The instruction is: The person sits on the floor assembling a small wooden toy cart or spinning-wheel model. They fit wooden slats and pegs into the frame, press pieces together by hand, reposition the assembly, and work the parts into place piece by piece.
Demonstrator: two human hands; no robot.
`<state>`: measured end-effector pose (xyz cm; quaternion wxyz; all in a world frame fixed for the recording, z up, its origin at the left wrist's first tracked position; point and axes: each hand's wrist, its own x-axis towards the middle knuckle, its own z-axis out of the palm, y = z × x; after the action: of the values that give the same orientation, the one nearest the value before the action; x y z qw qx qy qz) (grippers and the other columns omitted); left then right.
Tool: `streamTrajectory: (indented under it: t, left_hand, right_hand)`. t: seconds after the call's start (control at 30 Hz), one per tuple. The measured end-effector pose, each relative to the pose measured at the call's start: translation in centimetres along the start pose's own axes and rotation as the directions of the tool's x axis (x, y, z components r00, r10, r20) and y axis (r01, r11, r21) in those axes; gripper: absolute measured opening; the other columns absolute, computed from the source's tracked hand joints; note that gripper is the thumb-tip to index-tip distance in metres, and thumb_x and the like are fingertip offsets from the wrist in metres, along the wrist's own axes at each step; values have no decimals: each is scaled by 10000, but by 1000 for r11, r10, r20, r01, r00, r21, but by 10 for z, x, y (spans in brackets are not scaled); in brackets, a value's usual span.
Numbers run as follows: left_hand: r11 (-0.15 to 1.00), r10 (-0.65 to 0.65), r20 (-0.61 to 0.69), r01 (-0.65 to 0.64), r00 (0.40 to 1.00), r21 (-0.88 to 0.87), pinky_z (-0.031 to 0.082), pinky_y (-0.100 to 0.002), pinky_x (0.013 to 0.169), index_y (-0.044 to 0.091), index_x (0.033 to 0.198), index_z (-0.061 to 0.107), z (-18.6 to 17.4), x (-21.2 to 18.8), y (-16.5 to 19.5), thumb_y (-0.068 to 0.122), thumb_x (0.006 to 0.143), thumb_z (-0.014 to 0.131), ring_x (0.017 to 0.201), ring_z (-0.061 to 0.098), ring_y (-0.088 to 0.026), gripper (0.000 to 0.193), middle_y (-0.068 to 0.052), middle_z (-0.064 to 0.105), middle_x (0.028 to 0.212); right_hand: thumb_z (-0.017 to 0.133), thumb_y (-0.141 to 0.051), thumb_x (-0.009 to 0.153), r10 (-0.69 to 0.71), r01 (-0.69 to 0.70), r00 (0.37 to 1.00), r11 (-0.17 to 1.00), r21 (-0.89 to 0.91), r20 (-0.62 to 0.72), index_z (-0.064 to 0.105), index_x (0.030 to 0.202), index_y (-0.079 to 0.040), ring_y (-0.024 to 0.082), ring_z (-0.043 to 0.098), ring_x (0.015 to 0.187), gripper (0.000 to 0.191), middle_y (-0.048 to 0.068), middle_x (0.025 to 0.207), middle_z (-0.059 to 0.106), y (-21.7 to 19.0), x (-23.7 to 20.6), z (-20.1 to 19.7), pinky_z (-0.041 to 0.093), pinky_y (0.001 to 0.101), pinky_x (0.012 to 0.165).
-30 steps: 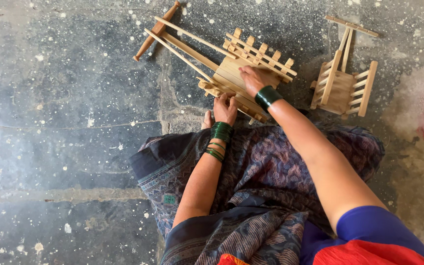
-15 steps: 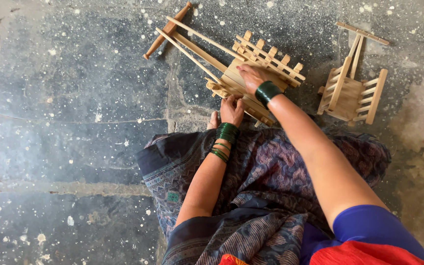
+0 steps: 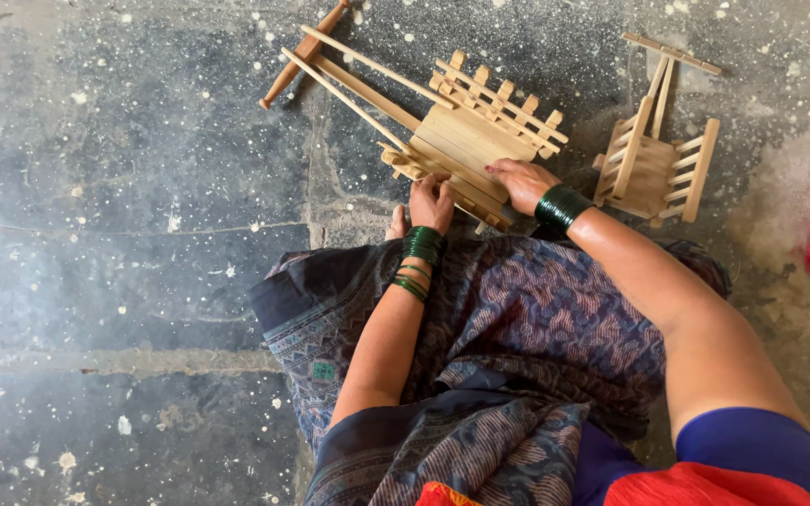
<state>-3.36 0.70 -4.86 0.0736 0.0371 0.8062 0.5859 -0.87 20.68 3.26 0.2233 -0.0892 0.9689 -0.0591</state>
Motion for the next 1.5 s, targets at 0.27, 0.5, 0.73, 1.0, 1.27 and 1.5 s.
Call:
streamTrajectory:
  t: [0.27, 0.5, 0.73, 1.0, 1.27, 1.5]
  left_hand:
    - [1000, -1, -14, 2, 1000, 11, 544, -392, 852, 71, 1070, 754, 0, -1, 5, 206, 910, 622, 862, 650, -300, 248, -167, 616, 942]
    - [1000, -15, -13, 15, 1000, 23, 542, -385, 838, 72, 1076, 751, -2, -2, 11, 217, 911, 629, 832, 651, -288, 251, -160, 613, 925]
    - [998, -43, 9, 42, 999, 37, 537, -389, 824, 68, 1088, 748, -3, -2, 13, 215, 916, 630, 828, 641, -293, 255, -167, 600, 919]
    - [1000, -10, -8, 10, 1000, -20, 548, -390, 842, 74, 1081, 748, 0, -1, 6, 192, 921, 638, 860, 657, -297, 227, -179, 602, 981]
    - [1000, -26, 2, 26, 1000, -17, 549, -386, 848, 79, 1082, 750, -4, -1, 6, 181, 918, 627, 862, 661, -298, 229, -177, 613, 972]
    - [999, -9, -10, 9, 1000, -33, 547, -399, 896, 104, 1181, 737, 0, -1, 3, 185, 920, 613, 916, 670, -320, 300, -215, 621, 1038]
  right_hand:
    - [441, 216, 812, -113, 97, 977, 991, -94, -183, 477, 1470, -100, 253, 606, 1192, 731, 108, 1547, 431, -26, 43, -18, 557, 342, 940]
    - [474, 148, 891, -24, 19, 997, 997, -71, -71, 506, 1439, -29, 224, 651, 1091, 577, 88, 1575, 429, -75, 90, -60, 568, 333, 926]
    - [453, 229, 796, 16, -14, 998, 999, 40, -67, 484, 1459, -84, 204, 614, 1202, 734, 11, 1623, 371, -80, 94, -62, 571, 286, 887]
    - [414, 284, 726, -120, 116, 993, 986, -119, -23, 408, 1525, -177, 196, 547, 1317, 922, 34, 1635, 300, -19, 40, -10, 601, 217, 687]
    - [486, 176, 724, -127, 127, 991, 992, 9, 30, 525, 1432, -111, 233, 607, 1209, 764, 11, 1571, 389, 0, -12, 2, 572, 283, 896]
    - [413, 200, 883, -53, 62, 994, 994, -93, 101, 477, 1461, -77, 213, 680, 1094, 645, 28, 1636, 368, -31, 26, -12, 629, 277, 836]
